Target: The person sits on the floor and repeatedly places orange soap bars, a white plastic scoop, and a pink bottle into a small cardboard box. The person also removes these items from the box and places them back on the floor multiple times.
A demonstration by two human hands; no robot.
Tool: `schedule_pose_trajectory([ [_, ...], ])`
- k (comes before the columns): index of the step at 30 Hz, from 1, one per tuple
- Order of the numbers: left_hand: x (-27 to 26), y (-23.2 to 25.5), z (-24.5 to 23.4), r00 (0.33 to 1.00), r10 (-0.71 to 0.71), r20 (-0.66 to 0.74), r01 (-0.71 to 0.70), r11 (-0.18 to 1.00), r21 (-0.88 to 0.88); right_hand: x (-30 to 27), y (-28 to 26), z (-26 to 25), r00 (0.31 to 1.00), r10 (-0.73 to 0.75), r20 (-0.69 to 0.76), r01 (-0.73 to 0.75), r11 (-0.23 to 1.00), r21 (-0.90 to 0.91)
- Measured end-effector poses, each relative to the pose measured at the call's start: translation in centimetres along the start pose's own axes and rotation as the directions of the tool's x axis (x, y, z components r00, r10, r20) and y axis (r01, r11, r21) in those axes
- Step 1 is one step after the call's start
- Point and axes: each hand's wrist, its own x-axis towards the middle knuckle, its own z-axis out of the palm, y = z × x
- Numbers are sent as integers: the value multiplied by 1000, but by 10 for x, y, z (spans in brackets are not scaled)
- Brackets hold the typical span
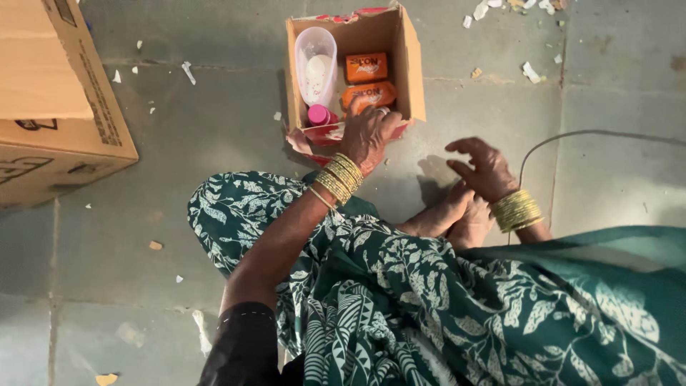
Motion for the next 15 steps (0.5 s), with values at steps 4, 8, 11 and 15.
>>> schedule_pose_trajectory([
  [4,2,7,-13,997,-27,68,30,999,-39,1,-15,-29,995,-21,-100,23,1000,14],
  [8,-4,18,-48,998,41,-38,-46,987,-153,-10,-11,-58,970,5,-242,40,983,181],
  [11,-19,25,-83,998,37,-57,-46,983,-177,-24,4,-87,952,-4,-306,58,984,166],
  [15,-33,3,-144,993,116,35,-112,988,-110,-52,28,-122,921,-36,-388,52,998,32],
])
